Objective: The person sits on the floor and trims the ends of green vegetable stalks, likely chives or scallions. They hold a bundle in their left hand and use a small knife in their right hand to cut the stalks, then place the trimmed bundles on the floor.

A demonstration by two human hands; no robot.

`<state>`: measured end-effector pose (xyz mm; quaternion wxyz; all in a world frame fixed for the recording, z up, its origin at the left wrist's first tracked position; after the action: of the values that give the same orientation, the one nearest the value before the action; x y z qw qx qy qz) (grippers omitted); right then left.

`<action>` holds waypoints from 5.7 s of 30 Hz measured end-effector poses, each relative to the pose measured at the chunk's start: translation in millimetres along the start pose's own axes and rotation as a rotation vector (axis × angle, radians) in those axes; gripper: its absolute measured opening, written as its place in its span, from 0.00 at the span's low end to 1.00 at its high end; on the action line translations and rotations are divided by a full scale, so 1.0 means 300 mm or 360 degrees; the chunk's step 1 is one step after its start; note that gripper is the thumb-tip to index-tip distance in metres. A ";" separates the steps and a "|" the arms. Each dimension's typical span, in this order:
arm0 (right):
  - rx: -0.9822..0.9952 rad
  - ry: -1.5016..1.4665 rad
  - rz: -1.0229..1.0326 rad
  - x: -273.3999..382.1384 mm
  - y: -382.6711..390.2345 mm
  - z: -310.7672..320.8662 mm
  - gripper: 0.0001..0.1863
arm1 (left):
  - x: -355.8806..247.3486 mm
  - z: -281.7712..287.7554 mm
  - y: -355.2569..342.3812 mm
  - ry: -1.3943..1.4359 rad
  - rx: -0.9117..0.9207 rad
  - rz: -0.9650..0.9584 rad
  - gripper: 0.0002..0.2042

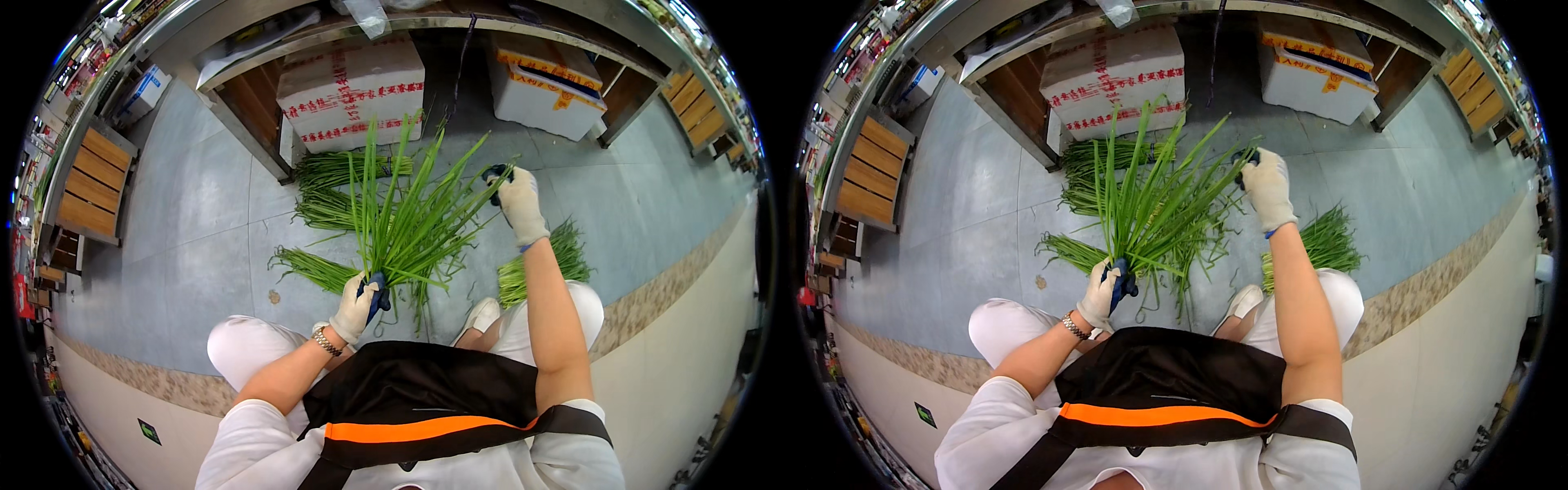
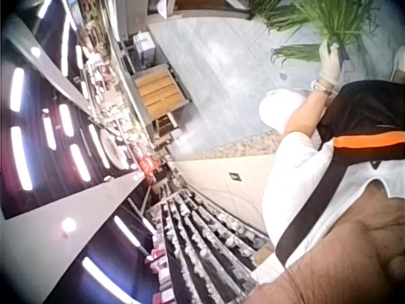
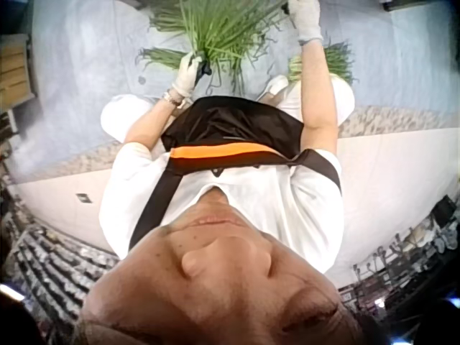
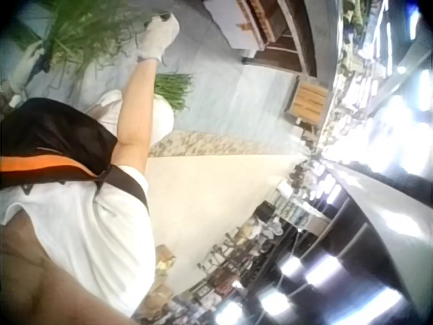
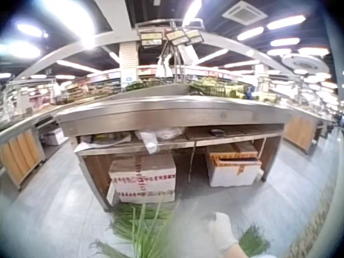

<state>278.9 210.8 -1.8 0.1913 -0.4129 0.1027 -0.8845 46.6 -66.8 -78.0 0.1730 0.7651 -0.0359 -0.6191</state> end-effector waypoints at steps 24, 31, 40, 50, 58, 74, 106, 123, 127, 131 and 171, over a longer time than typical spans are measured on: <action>0.0255 -0.1655 -0.0840 0.117 0.019 0.091 0.08 | -0.026 -0.054 0.006 -0.0731 -0.0120 -0.0246 0.13; 0.0238 -0.1547 -0.0991 0.053 0.050 0.014 0.10 | -0.044 -0.062 0.016 -0.0906 -0.0094 -0.0206 0.16; 0.0212 -0.1707 -0.1110 0.035 0.048 -0.013 0.13 | -0.032 -0.050 0.019 -0.0993 -0.0156 -0.0276 0.19; 0.0201 -0.1920 -0.1059 0.040 0.037 -0.017 0.07 | -0.025 -0.051 0.009 -0.1113 -0.0107 -0.0154 0.20; -0.0004 -0.2323 -0.1151 0.075 0.060 -0.047 0.08 | -0.033 -0.058 0.009 -0.1128 -0.0168 -0.0313 0.19; 0.0091 0.0643 0.0307 -0.093 0.004 0.077 0.14 | -0.055 -0.030 0.025 -0.0770 -0.0232 -0.0279 0.15; 0.0644 -0.1595 -0.0770 0.170 0.143 -0.125 0.11 | 0.033 0.049 -0.006 -0.1044 -0.0576 -0.0273 0.20; 0.0502 -0.1596 -0.0883 0.137 0.167 -0.199 0.08 | 0.066 0.056 -0.019 -0.0847 -0.0459 -0.0119 0.19; 0.0433 -0.1672 -0.0850 0.131 0.179 -0.202 0.08 | -0.009 0.013 -0.002 -0.0634 -0.0464 -0.0162 0.16; 0.0365 -0.1720 -0.0932 0.145 0.191 -0.188 0.08 | -0.033 -0.001 0.004 -0.0423 -0.0412 -0.0022 0.14; -0.0380 0.0344 0.0347 0.130 -0.007 0.127 0.17 | 0.032 0.029 0.014 -0.0607 -0.0330 -0.0022 0.17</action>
<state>284.7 195.4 50.2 0.2234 -0.3216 0.2709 -0.8793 41.2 -75.1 -87.1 0.2368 0.6125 0.0011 -0.7541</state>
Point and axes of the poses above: each hand's wrist, its own y-axis away from the middle knuckle, its own z-axis out of the back of the hand, x = y × z, the point moved 5 cm from there along -y, towards the middle knuckle, and after that the axes turned 8 degrees about z, right-handed, at the moved point
